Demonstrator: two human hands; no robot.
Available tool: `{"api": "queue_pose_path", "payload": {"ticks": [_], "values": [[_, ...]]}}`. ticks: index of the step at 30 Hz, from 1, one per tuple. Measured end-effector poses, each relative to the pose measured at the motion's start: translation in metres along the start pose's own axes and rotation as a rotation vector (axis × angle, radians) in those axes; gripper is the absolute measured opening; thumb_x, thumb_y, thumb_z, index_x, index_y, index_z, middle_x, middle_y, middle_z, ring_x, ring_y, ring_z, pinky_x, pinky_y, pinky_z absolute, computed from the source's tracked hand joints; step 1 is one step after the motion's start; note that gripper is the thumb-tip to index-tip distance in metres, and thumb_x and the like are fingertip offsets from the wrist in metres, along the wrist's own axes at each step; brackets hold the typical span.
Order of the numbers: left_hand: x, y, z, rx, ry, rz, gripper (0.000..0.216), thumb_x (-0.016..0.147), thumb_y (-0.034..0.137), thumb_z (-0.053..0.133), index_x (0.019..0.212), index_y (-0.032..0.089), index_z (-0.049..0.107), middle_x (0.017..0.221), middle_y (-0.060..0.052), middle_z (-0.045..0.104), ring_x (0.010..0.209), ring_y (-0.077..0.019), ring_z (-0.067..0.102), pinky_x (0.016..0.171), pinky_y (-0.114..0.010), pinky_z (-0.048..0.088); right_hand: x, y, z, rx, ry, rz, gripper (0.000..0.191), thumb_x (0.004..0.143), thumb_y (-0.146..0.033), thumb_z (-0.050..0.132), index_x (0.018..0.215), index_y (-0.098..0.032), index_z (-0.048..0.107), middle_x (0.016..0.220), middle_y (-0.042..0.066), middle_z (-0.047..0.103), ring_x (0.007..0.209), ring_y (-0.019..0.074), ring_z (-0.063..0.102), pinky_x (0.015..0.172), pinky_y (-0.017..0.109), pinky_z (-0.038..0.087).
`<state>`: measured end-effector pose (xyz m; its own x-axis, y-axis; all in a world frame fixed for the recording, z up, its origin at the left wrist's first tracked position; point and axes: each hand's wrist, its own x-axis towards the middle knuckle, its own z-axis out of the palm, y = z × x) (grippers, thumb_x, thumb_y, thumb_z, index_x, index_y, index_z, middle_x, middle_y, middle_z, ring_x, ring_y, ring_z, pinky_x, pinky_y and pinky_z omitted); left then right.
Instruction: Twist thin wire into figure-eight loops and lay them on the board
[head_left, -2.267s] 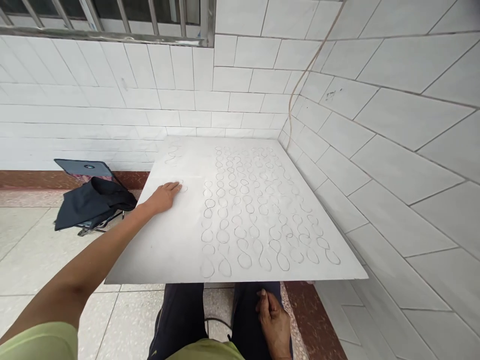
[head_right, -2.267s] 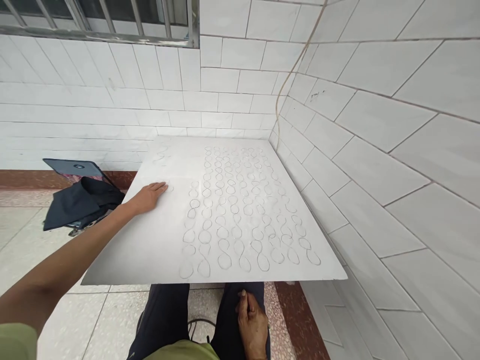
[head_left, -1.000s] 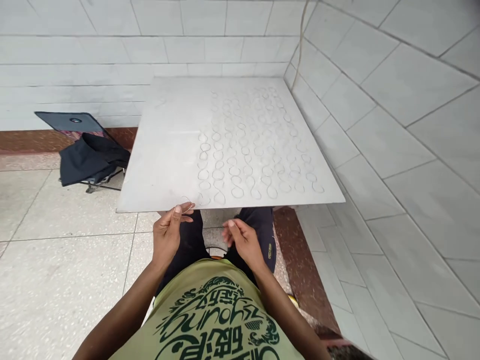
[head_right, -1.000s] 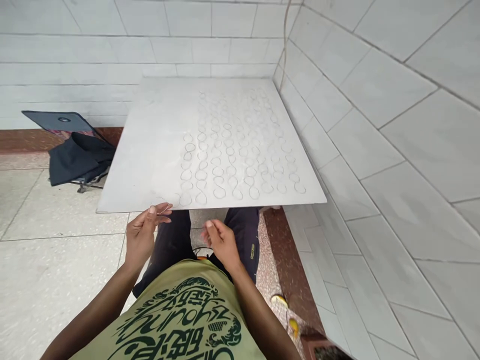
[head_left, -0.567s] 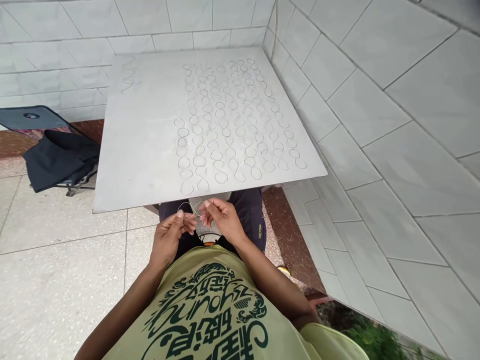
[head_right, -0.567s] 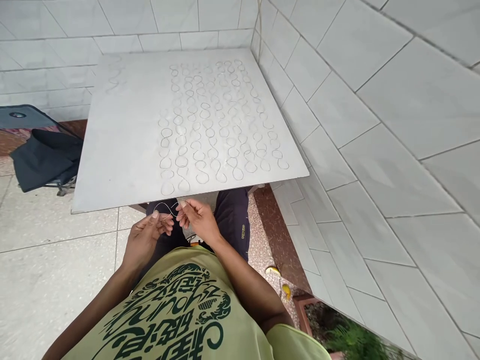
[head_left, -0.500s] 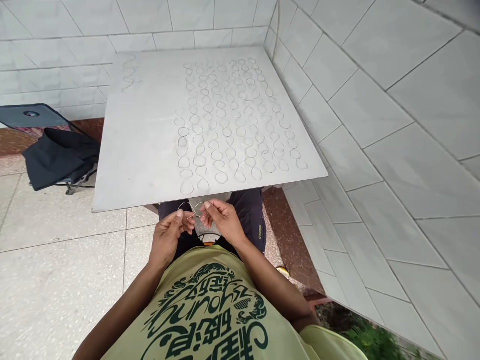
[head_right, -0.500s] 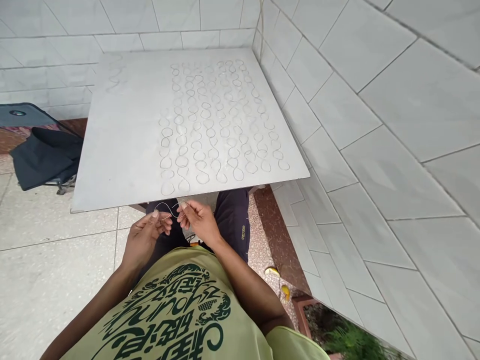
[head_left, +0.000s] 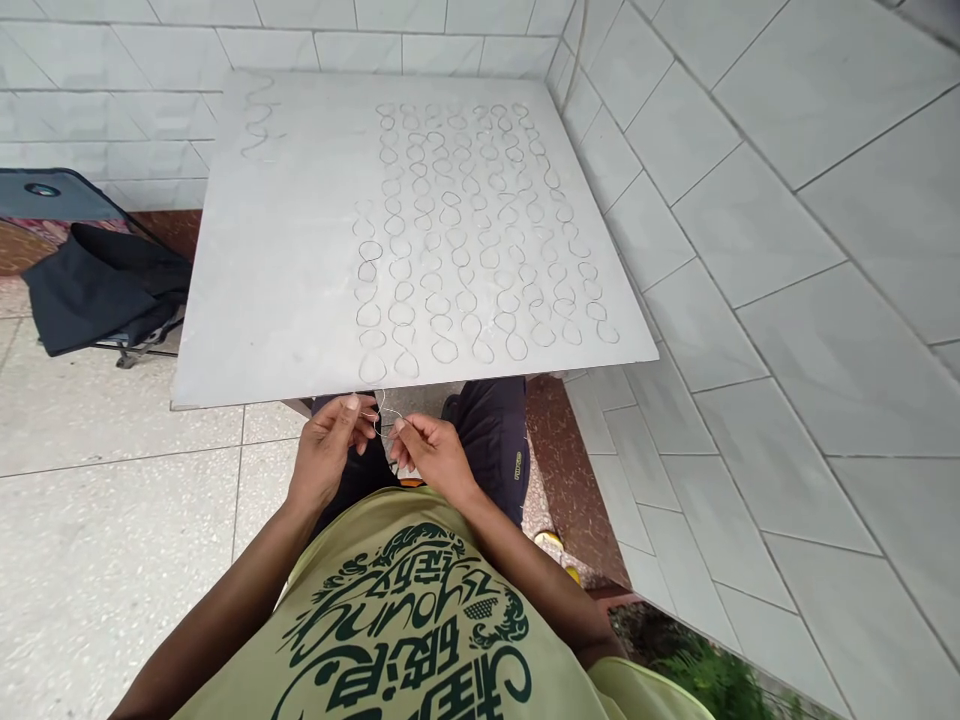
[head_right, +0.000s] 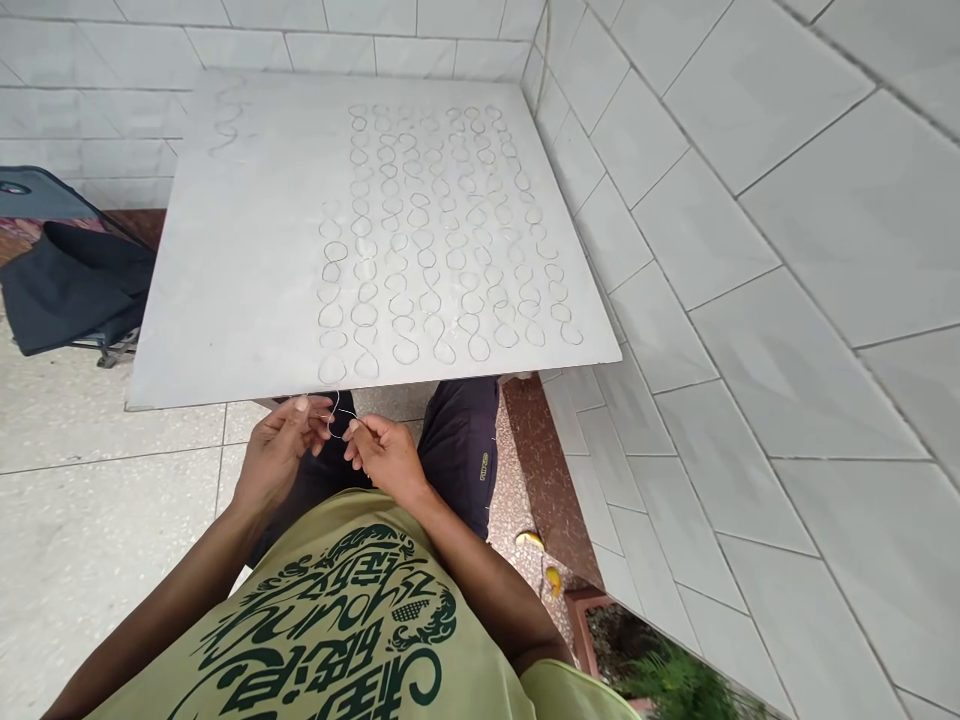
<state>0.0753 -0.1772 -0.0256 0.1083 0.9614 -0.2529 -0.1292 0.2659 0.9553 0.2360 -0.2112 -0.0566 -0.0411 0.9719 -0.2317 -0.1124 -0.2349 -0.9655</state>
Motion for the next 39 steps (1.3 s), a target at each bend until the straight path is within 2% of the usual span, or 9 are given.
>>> {"api": "queue_pose_path", "payload": {"ticks": [5, 9, 13, 18, 25, 29, 33, 37, 39], "values": [[-0.008, -0.003, 0.002, 0.110, -0.051, -0.043, 0.027, 0.086, 0.044, 0.080, 0.094, 0.018, 0.078, 0.084, -0.005, 0.071, 0.065, -0.0119, 0.057, 0.052, -0.022, 0.041, 0.001, 0.001, 0.001, -0.182, 0.009, -0.057, 0.035, 0.102, -0.043, 0.052, 0.078, -0.021, 0.064, 0.065, -0.001, 0.068, 0.051, 0.0122, 0.059, 0.052, 0.023, 0.044], [-0.010, -0.003, 0.004, 0.174, -0.049, -0.020, 0.024, 0.086, 0.042, 0.079, 0.090, 0.019, 0.079, 0.079, -0.004, 0.071, 0.063, -0.0125, 0.058, 0.052, -0.023, 0.044, 0.001, -0.004, -0.002, -0.736, 0.132, -0.312, 0.037, 0.107, -0.035, 0.047, 0.078, -0.020, 0.064, 0.075, 0.003, 0.072, 0.068, 0.0149, 0.065, 0.066, 0.025, 0.044], [-0.011, -0.007, 0.004, 0.280, -0.031, 0.070, 0.021, 0.089, 0.040, 0.077, 0.092, 0.020, 0.080, 0.076, -0.002, 0.071, 0.062, -0.0131, 0.060, 0.059, -0.026, 0.050, 0.003, -0.008, -0.002, -1.170, 0.179, -0.423, 0.042, 0.110, -0.036, 0.044, 0.080, -0.017, 0.066, 0.077, 0.009, 0.073, 0.071, 0.0172, 0.065, 0.066, 0.028, 0.040], [-0.015, -0.016, 0.002, 0.377, -0.011, 0.202, 0.019, 0.093, 0.037, 0.072, 0.099, 0.022, 0.080, 0.082, -0.001, 0.072, 0.068, -0.0147, 0.065, 0.067, -0.027, 0.053, 0.007, -0.007, -0.004, -1.294, 0.095, -0.486, 0.042, 0.112, -0.034, 0.041, 0.083, -0.016, 0.066, 0.077, 0.010, 0.072, 0.071, 0.0188, 0.064, 0.065, 0.030, 0.038], [-0.016, -0.013, 0.003, 0.345, -0.028, 0.164, 0.019, 0.091, 0.039, 0.073, 0.096, 0.023, 0.081, 0.078, -0.002, 0.071, 0.067, -0.0162, 0.064, 0.066, -0.028, 0.053, 0.009, -0.008, -0.006, -1.213, 0.001, -0.459, 0.037, 0.110, -0.029, 0.039, 0.086, -0.019, 0.065, 0.082, 0.014, 0.072, 0.076, 0.0219, 0.063, 0.068, 0.030, 0.040], [-0.018, -0.011, 0.006, 0.316, -0.023, 0.148, 0.018, 0.089, 0.038, 0.075, 0.094, 0.022, 0.082, 0.080, -0.003, 0.073, 0.067, -0.0165, 0.065, 0.066, -0.028, 0.053, 0.010, -0.006, -0.002, -1.069, 0.042, -0.392, 0.029, 0.106, -0.027, 0.045, 0.083, -0.019, 0.062, 0.079, 0.012, 0.071, 0.071, 0.0206, 0.062, 0.066, 0.030, 0.039], [-0.021, -0.010, 0.007, 0.314, 0.007, 0.139, 0.018, 0.089, 0.038, 0.076, 0.094, 0.022, 0.082, 0.080, -0.002, 0.074, 0.069, -0.0173, 0.067, 0.068, -0.029, 0.055, 0.013, 0.000, 0.001, -0.709, 0.157, -0.244, 0.034, 0.102, -0.029, 0.050, 0.069, -0.023, 0.053, 0.063, 0.003, 0.064, 0.058, 0.0163, 0.059, 0.061, 0.028, 0.038], [-0.014, -0.010, 0.003, 0.243, 0.047, 0.030, 0.023, 0.087, 0.042, 0.078, 0.094, 0.020, 0.080, 0.080, -0.003, 0.075, 0.068, -0.0177, 0.068, 0.070, -0.032, 0.058, 0.018, 0.007, 0.002, -0.166, 0.097, 0.042, 0.036, 0.101, -0.037, 0.045, 0.070, -0.023, 0.056, 0.056, -0.002, 0.062, 0.042, 0.0129, 0.055, 0.047, 0.025, 0.038], [-0.007, -0.010, -0.002, 0.178, 0.030, -0.027, 0.027, 0.084, 0.044, 0.081, 0.095, 0.019, 0.080, 0.082, -0.004, 0.075, 0.069, -0.0170, 0.068, 0.070, -0.031, 0.058, 0.019, 0.009, 0.000, -0.066, 0.063, 0.089, 0.033, 0.100, -0.040, 0.047, 0.075, -0.022, 0.060, 0.057, -0.003, 0.065, 0.041, 0.0125, 0.056, 0.044, 0.024, 0.037]]}}
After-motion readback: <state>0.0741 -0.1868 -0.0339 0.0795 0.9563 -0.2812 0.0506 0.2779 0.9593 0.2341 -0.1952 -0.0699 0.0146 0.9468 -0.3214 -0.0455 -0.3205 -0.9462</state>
